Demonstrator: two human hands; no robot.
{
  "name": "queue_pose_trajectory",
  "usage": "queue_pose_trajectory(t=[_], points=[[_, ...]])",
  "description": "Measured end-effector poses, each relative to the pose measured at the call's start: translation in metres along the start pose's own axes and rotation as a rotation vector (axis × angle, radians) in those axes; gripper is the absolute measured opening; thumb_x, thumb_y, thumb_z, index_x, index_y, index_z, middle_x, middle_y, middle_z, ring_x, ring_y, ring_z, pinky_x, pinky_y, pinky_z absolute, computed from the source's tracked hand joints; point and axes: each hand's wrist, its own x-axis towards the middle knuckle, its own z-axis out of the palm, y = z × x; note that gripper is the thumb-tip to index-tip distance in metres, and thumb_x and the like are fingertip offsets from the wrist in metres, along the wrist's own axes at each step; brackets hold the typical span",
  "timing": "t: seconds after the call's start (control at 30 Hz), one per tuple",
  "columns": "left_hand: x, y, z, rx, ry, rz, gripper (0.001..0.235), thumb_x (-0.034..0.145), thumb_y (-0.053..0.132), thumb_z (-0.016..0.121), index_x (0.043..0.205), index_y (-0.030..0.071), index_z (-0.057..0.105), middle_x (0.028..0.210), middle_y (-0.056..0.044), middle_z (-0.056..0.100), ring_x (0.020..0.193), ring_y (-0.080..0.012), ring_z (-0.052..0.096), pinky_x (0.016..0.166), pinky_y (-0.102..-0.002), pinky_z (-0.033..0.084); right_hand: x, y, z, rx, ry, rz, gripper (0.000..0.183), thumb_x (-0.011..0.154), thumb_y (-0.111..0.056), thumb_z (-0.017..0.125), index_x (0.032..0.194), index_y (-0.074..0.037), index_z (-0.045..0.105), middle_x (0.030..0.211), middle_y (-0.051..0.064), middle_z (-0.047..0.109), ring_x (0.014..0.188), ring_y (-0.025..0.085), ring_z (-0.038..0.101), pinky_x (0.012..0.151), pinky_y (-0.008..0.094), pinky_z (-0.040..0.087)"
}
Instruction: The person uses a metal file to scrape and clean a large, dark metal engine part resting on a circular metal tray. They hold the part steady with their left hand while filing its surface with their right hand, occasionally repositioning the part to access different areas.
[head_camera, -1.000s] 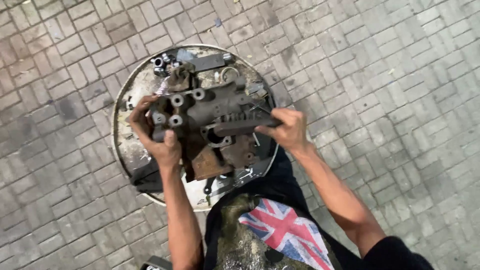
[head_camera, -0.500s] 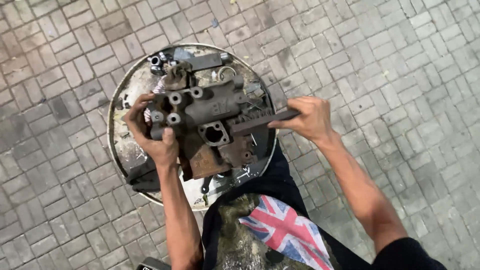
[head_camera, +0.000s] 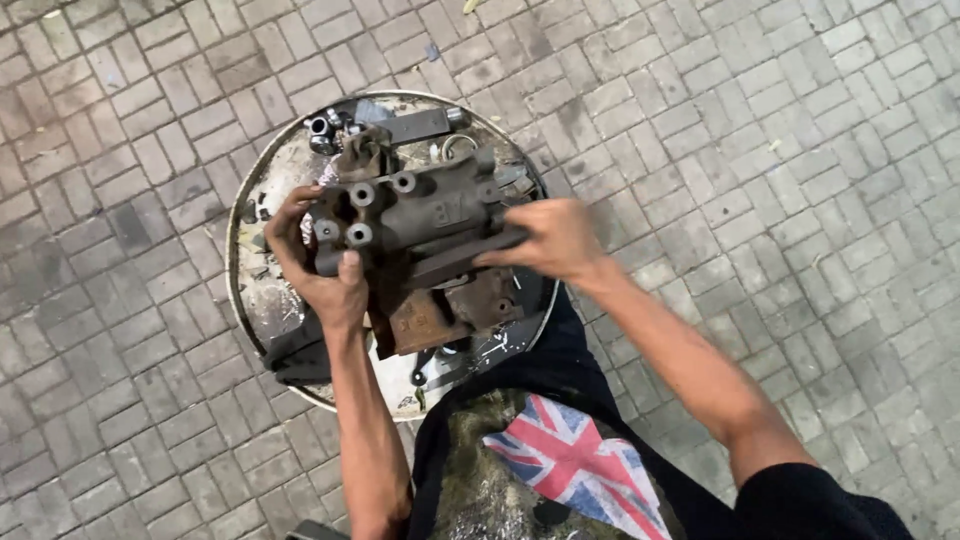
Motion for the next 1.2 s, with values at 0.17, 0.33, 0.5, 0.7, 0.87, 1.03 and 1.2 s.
queue_pose_trajectory(t=[0.17, 0.33, 0.5, 0.7, 0.87, 1.03, 1.2], points=[[-0.001, -0.004, -0.002, 0.008, -0.001, 0.007, 0.071, 0.092, 0.056, 0.074, 0.128, 0.004, 0.042, 0.129, -0.019, 0.053, 0.129, -0.0286, 0.055, 0.113, -0.04, 0.043, -0.008, 0.023, -0.03, -0.052, -0.056, 0.101, 0.063, 0.068, -0.067, 0.087, 0.06, -0.017, 0.05, 0.047, 0.0, 0.053, 0.05, 0.023, 0.06, 0.051, 0.029, 0.045], [-0.003, -0.005, -0.001, 0.0, 0.025, -0.035, 0.071, 0.089, 0.055, 0.077, 0.127, 0.005, 0.043, 0.129, -0.018, 0.055, 0.129, -0.0274, 0.056, 0.112, -0.039, 0.044, -0.027, 0.053, -0.079, -0.043, -0.078, 0.27, 0.063, 0.067, -0.063, 0.091, 0.06, -0.015, 0.051, 0.044, 0.003, 0.048, 0.047, 0.022, 0.053, 0.053, 0.029, 0.039], [-0.004, -0.005, 0.0, -0.002, 0.026, -0.067, 0.071, 0.09, 0.06, 0.075, 0.128, 0.009, 0.043, 0.13, -0.015, 0.055, 0.13, -0.0251, 0.054, 0.112, -0.043, 0.044, -0.021, 0.029, -0.043, 0.033, -0.031, 0.31, 0.062, 0.065, -0.059, 0.094, 0.059, -0.016, 0.05, 0.043, 0.001, 0.045, 0.045, 0.02, 0.053, 0.052, 0.026, 0.039], [-0.004, -0.005, 0.001, -0.006, 0.041, -0.054, 0.072, 0.088, 0.058, 0.076, 0.128, 0.007, 0.045, 0.129, -0.017, 0.055, 0.126, -0.0253, 0.056, 0.109, -0.042, 0.047, -0.035, 0.027, -0.037, 0.031, 0.085, 0.401, 0.057, 0.061, -0.053, 0.098, 0.061, -0.014, 0.056, 0.048, 0.006, 0.048, 0.045, 0.019, 0.047, 0.049, 0.029, 0.036], [0.0, 0.0, 0.004, -0.013, 0.036, -0.026, 0.071, 0.09, 0.058, 0.075, 0.129, 0.007, 0.045, 0.129, -0.017, 0.056, 0.127, -0.0234, 0.055, 0.11, -0.039, 0.045, -0.088, 0.1, -0.076, 0.011, 0.326, 0.577, 0.047, 0.08, -0.033, 0.099, 0.067, -0.015, 0.057, 0.051, 0.0, 0.041, 0.055, 0.008, 0.042, 0.055, 0.024, 0.031], [-0.004, -0.002, 0.001, 0.017, 0.039, -0.023, 0.069, 0.091, 0.055, 0.072, 0.131, 0.006, 0.045, 0.13, -0.017, 0.056, 0.13, -0.0265, 0.055, 0.113, -0.042, 0.044, -0.149, 0.148, -0.07, 0.134, 0.547, 0.684, 0.046, 0.11, -0.018, 0.062, 0.064, -0.014, 0.056, 0.049, 0.002, 0.047, 0.048, 0.014, 0.047, 0.052, 0.028, 0.033], [0.005, 0.031, 0.004, 0.051, -0.085, -0.162, 0.049, 0.094, 0.014, 0.055, 0.139, -0.002, 0.043, 0.136, -0.024, 0.051, 0.135, -0.0404, 0.048, 0.117, -0.062, 0.037, -0.135, 0.054, -0.048, 0.514, 0.158, 0.58, 0.029, 0.096, -0.006, 0.066, 0.067, -0.01, 0.07, 0.051, 0.008, 0.061, 0.044, 0.019, 0.06, 0.052, 0.031, 0.049]])
